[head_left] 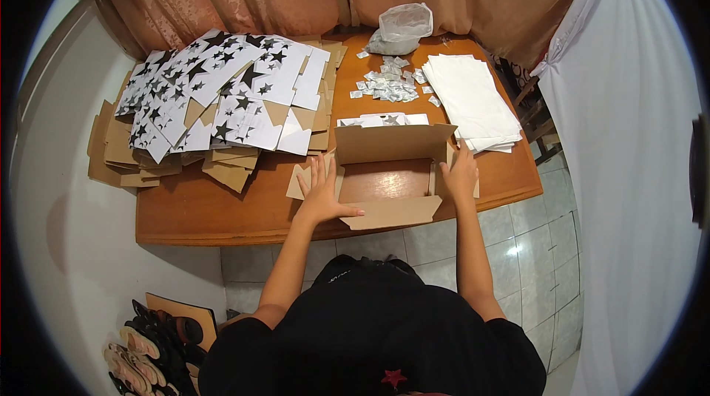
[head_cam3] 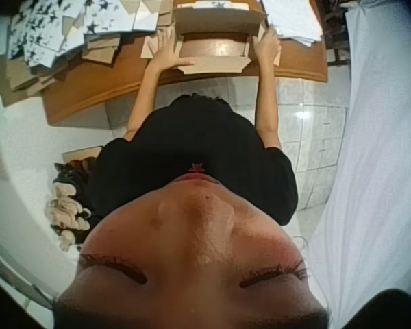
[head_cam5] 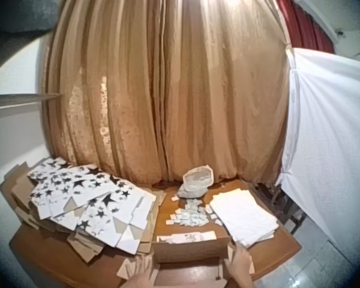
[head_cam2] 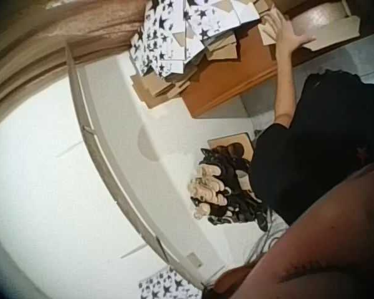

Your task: Folding flat cardboard into shoe boxes, lining them with paper, and stacking them on a shelf.

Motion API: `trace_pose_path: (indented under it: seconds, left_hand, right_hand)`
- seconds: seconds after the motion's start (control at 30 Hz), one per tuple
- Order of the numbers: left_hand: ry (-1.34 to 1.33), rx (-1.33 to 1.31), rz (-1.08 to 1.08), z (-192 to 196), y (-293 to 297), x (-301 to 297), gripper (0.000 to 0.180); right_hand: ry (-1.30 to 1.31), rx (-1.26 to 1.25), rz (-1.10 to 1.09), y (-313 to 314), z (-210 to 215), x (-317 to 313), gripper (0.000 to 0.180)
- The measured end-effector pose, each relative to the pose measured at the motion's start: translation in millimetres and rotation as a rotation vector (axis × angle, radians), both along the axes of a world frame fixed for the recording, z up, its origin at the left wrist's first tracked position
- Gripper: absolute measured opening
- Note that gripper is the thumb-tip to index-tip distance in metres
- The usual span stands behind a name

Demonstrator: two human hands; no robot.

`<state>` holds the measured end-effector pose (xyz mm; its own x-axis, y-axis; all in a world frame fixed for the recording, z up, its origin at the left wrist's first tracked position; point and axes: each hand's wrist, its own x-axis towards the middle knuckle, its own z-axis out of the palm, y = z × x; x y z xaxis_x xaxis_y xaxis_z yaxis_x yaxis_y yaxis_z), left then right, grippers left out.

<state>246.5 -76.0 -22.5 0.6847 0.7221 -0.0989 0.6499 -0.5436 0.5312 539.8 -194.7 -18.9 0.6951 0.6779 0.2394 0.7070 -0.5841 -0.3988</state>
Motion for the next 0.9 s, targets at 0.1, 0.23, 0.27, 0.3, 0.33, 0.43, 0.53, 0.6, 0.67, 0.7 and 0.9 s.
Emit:
trace_pose_path:
  seconds: [0.1,0.23,0.27,0.3,0.33,0.43,0.53,0.6,0.67,0.7,0.9]
  left_hand:
    - [0.091,0.004,-0.034,5.3,-2.3,1.4,0.147]
    - [0.274,-0.01,-0.023,5.6,2.0,3.5,0.148]
    - [0.308,-0.02,0.006,3.9,2.6,3.9,0.148]
    - [0.307,-0.019,0.002,1.6,3.0,3.7,0.148]
    - [0.253,0.01,0.025,-0.1,2.5,2.6,0.15]
    - [0.17,0.054,0.07,-1.6,-2.9,-0.1,0.152]
    - [0.059,0.096,0.121,-6.7,-8.7,-3.3,0.151]
    - [-0.024,0.123,0.144,-9.0,-10.4,-3.6,0.151]
    - [-0.123,0.154,0.137,-2.8,-13.5,-2.7,0.14]
    - [-0.123,0.153,0.138,-0.2,-14.1,-1.7,0.14]
    - [0.083,-0.057,-0.109,15.1,-12.3,20.9,0.105]
  right_hand:
    - [0.062,0.021,-0.017,17.0,-4.3,9.3,0.074]
    - [0.085,0.227,0.171,18.3,-34.9,24.3,0.068]
    - [0.084,0.227,0.169,17.0,-37.1,26.0,0.068]
    - [0.177,0.282,0.221,15.4,-39.2,28.1,0.062]
    - [0.271,0.336,0.273,13.5,-39.7,28.7,0.057]
    - [0.184,0.355,0.421,6.0,-35.6,30.2,0.049]
    - [0.191,0.311,0.513,-4.5,-24.6,24.5,0.045]
    - [0.2,0.291,0.543,-10.7,-27.4,28.5,0.052]
    - [0.031,0.152,0.587,-16.1,-24.7,26.6,0.055]
    - [0.031,0.036,0.555,-20.4,-22.9,26.2,0.057]
    - [-0.239,-0.218,0.418,-24.4,-23.4,14.9,0.059]
